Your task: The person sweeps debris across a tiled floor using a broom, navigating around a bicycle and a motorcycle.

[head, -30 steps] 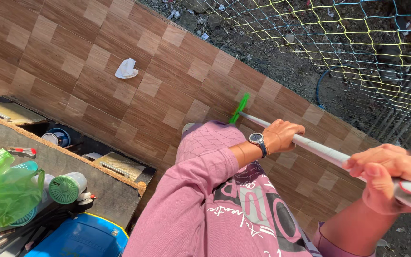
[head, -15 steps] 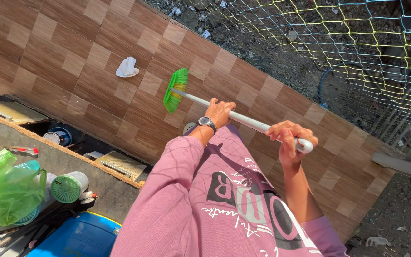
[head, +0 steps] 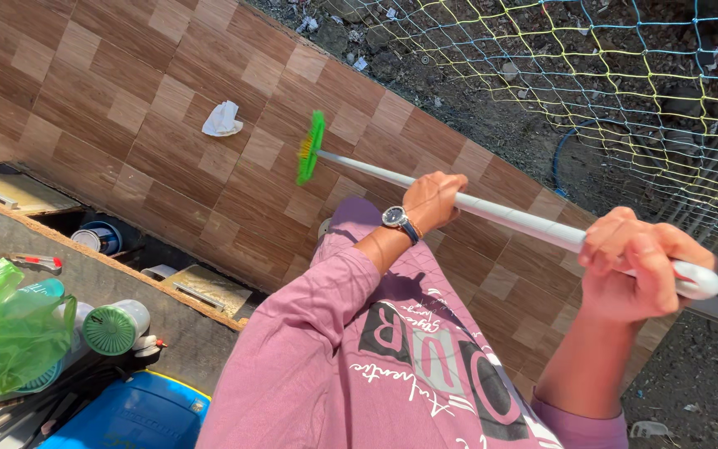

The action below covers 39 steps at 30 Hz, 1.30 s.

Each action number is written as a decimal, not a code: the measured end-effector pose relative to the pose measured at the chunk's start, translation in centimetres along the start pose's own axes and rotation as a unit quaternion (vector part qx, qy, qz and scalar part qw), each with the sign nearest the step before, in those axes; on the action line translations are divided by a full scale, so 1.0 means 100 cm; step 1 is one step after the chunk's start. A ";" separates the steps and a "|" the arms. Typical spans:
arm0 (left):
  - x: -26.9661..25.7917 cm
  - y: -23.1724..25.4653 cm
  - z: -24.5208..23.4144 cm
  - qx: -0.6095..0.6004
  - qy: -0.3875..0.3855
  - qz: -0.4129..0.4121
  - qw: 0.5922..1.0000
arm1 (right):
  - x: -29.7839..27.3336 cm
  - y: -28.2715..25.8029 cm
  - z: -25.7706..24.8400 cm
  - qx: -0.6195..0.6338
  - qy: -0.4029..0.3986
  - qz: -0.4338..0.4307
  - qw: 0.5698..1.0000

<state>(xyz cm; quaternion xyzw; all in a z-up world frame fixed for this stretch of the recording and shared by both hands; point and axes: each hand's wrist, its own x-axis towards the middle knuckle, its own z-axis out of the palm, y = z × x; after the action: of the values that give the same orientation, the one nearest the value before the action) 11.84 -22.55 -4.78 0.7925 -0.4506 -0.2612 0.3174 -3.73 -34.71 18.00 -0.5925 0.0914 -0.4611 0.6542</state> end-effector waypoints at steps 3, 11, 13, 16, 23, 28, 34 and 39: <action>-0.008 0.067 -0.001 -0.081 -0.010 0.081 0.993 | 0.024 -0.050 0.022 0.070 -0.022 0.030 0.997; -0.034 0.005 0.025 -0.076 0.031 0.092 0.992 | -0.001 -0.017 0.075 -0.152 -0.207 -0.032 0.966; -0.039 -0.038 0.025 -0.038 0.049 0.072 0.995 | -0.016 0.010 0.066 -0.107 -0.186 -0.012 0.977; -0.039 -0.102 0.023 0.039 0.025 0.026 0.999 | -0.046 0.055 0.062 -0.085 -0.154 0.016 0.984; -0.032 -0.199 0.027 0.159 -0.035 -0.094 0.982 | -0.095 0.119 0.055 -0.059 -0.112 0.136 0.983; -0.015 -0.160 0.028 0.131 0.075 -0.068 0.986 | -0.084 0.110 0.022 -0.038 -0.060 0.149 0.986; 0.009 0.033 0.026 -0.025 -0.055 0.017 0.998 | -0.002 -0.014 -0.044 -0.053 0.004 -0.033 0.998; 0.009 0.083 0.041 -0.101 -0.005 0.167 0.981 | 0.021 -0.058 0.020 -0.240 -0.195 -0.076 0.948</action>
<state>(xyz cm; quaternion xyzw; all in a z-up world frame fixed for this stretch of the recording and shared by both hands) 4.82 -27.66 -1.49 0.6689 -0.5491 -0.2524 0.4328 -4.11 -34.02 24.48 -0.8158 0.0247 -0.3494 0.4602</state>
